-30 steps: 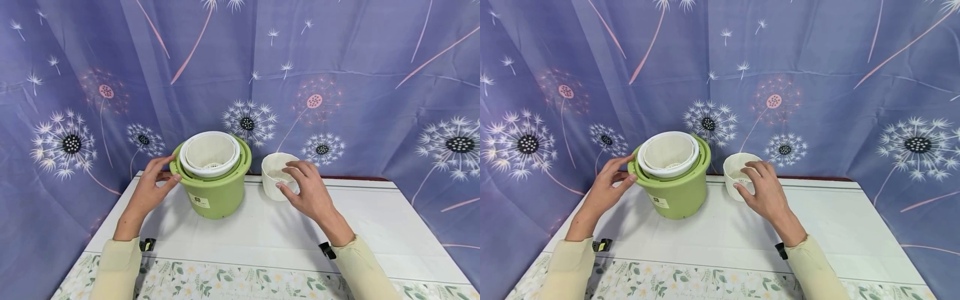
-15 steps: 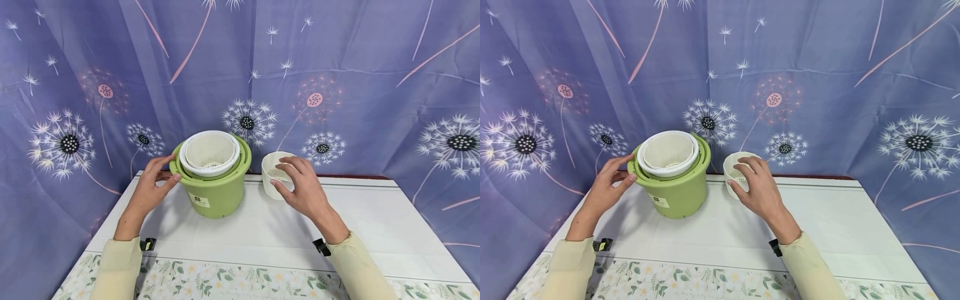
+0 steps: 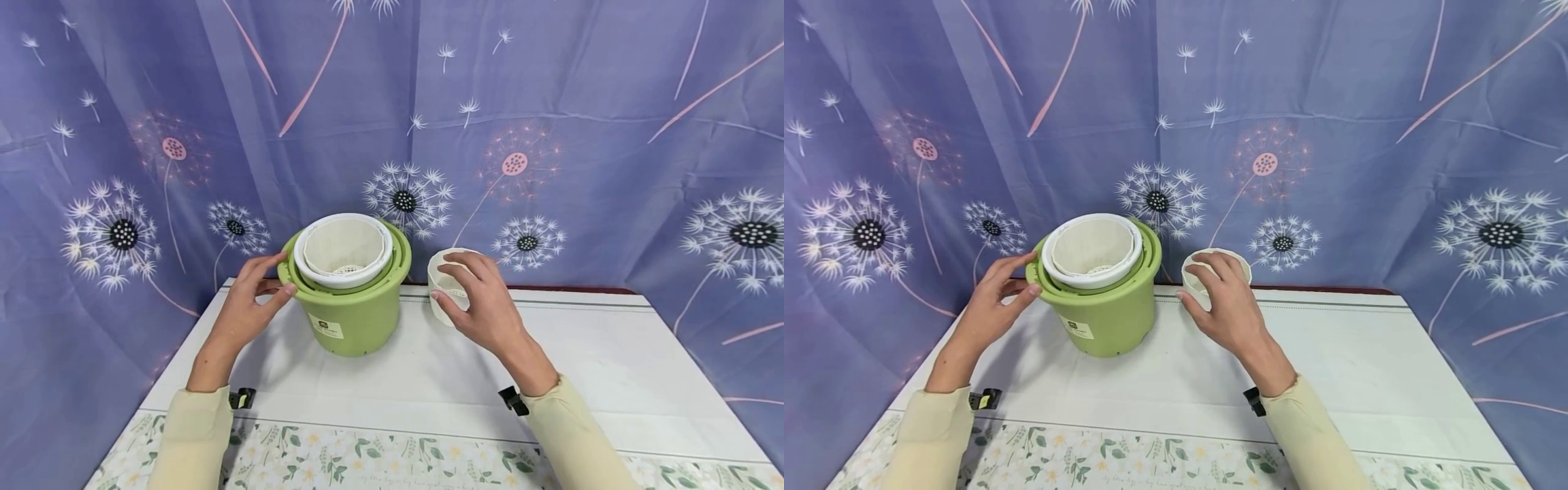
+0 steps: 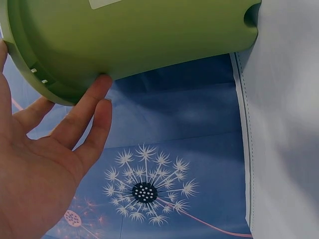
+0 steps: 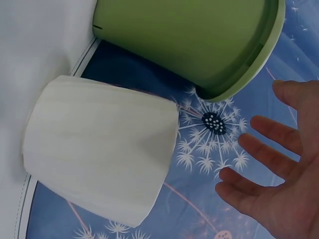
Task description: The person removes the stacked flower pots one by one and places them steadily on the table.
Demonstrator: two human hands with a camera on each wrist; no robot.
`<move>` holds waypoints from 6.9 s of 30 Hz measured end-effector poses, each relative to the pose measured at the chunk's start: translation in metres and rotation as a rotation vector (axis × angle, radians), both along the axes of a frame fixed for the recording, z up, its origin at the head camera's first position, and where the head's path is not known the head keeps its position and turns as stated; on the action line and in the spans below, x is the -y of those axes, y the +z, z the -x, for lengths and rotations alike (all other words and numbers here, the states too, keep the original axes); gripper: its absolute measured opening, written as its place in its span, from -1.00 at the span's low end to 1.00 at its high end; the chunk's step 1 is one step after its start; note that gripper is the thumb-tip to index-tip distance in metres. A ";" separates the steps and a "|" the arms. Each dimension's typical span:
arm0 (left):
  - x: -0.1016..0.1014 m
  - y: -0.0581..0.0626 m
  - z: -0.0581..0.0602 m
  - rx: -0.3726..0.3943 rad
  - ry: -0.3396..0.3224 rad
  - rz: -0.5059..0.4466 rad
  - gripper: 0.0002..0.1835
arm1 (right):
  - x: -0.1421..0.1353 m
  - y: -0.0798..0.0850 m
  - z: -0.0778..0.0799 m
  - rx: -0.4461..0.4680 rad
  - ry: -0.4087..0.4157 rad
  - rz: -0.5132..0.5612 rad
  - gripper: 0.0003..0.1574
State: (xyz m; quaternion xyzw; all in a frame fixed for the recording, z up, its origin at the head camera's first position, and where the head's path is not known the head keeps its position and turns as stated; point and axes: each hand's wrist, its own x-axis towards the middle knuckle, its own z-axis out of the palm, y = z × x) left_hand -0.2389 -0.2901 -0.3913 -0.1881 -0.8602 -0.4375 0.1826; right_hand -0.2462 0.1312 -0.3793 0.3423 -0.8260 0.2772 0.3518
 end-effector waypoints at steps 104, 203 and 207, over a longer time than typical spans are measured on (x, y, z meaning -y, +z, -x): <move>0.001 -0.002 0.003 0.018 0.010 0.007 -0.30 | 0.087 0.057 0.037 0.139 0.144 -0.432 -0.45; 0.000 -0.001 0.004 -0.001 0.020 0.013 -0.30 | 0.095 0.055 0.039 -0.042 0.214 -0.172 -0.81; 0.001 -0.002 0.003 0.003 0.023 0.012 -0.30 | 0.095 0.056 0.038 -0.049 0.216 -0.156 -0.81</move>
